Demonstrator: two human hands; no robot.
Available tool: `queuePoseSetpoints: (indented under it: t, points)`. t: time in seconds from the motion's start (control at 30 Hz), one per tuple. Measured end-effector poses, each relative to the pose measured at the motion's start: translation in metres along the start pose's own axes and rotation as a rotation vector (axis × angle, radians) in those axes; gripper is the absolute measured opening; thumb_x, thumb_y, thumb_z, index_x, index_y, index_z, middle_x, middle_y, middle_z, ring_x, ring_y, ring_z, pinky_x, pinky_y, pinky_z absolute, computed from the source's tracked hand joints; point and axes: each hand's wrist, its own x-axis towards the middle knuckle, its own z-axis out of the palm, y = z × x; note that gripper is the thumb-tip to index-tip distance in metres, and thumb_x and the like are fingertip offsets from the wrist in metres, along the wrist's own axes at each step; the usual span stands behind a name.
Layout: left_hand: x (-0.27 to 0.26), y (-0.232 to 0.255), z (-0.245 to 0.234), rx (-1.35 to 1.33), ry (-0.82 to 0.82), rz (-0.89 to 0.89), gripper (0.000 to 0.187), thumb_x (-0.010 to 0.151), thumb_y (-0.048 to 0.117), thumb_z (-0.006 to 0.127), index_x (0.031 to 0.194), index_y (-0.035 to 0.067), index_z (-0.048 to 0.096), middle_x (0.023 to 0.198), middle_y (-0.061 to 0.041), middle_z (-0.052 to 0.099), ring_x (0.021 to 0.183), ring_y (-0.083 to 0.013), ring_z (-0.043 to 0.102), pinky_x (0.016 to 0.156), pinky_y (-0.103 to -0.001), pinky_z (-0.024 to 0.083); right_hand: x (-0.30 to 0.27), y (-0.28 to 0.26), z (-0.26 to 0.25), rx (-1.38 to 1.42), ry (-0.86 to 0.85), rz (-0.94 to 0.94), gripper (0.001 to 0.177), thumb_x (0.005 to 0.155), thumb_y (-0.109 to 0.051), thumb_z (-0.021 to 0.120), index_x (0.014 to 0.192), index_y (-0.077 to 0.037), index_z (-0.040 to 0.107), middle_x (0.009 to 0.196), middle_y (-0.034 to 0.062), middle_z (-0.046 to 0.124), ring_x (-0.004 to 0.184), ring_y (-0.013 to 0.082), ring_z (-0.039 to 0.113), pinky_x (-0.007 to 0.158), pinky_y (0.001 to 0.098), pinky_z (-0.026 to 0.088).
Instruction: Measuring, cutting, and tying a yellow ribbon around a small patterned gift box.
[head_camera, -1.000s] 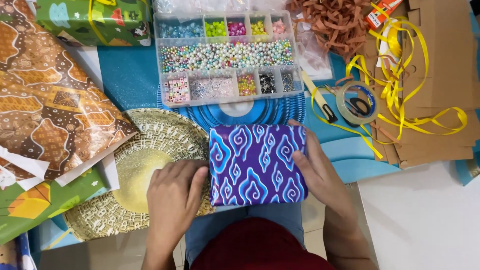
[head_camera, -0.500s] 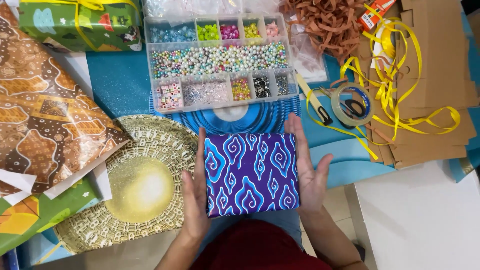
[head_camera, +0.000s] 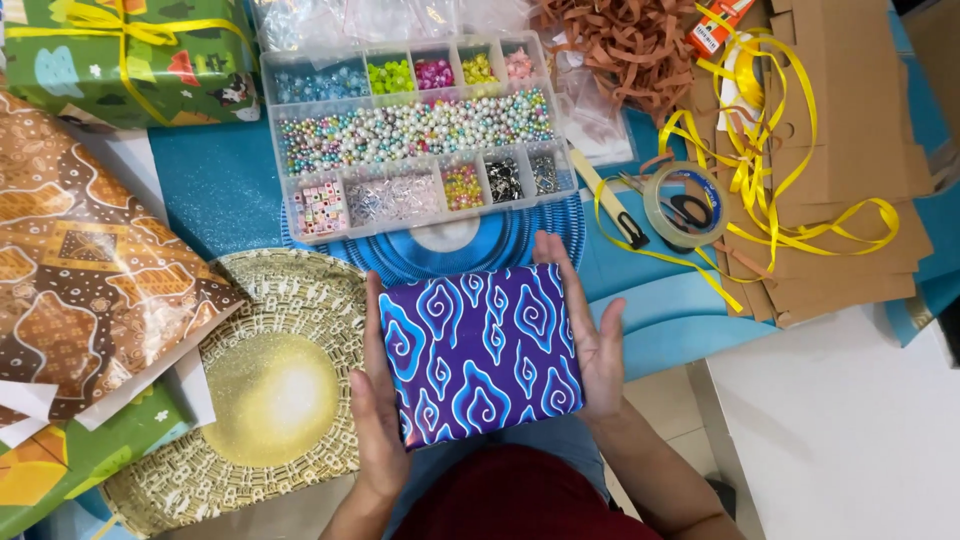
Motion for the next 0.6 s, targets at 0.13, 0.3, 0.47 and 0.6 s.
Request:
queuePoseSetpoints:
  t: [0.13,0.3,0.47,0.6]
  points:
    - [0.004,0.003,0.000,-0.078,-0.007,-0.065,0.088,0.102,0.068,0.028,0.163,0.011,0.000,0.175,-0.009,-0.002,0.160,-0.0241,0.011,0.128,-0.048,0.019,0.003,0.000,0.000,-0.007,-0.024,-0.006,0.081,0.105,-0.060,0.027,0.165,-0.012,0.002,0.175,0.0054,0.002,0.161,0.0174,0.005,0.130,0.0413,0.011]
    - [0.002,0.011,-0.007,0.030,0.012,-0.008,0.088,0.102,0.070,0.019,0.162,0.007,0.004,0.175,-0.012,-0.002,0.163,-0.0245,-0.002,0.131,-0.046,0.003,0.011,-0.022,-0.010,-0.407,-0.055,0.023,0.093,0.097,-0.075,0.015,0.164,-0.012,0.004,0.175,0.0092,0.002,0.163,0.0215,0.003,0.130,0.0392,0.005]
    - [0.009,0.012,-0.010,0.101,0.051,0.049,0.086,0.103,0.070,0.016,0.161,0.007,0.012,0.174,-0.013,0.007,0.164,-0.0263,0.001,0.133,-0.046,0.000,0.016,-0.025,-0.003,-0.440,-0.058,-0.035,0.090,0.100,-0.072,0.012,0.163,-0.009,0.010,0.175,0.0120,0.008,0.163,0.0239,0.007,0.132,0.0421,0.002]
    - [0.012,0.006,-0.004,-0.032,0.029,-0.077,0.082,0.102,0.063,0.025,0.163,0.010,0.008,0.175,-0.011,0.003,0.161,-0.0236,0.006,0.128,-0.045,0.013,0.021,-0.011,0.001,-0.311,-0.020,0.034,0.087,0.100,-0.068,0.019,0.163,-0.009,0.013,0.174,0.0092,0.011,0.161,0.0215,0.013,0.130,0.0418,0.013]
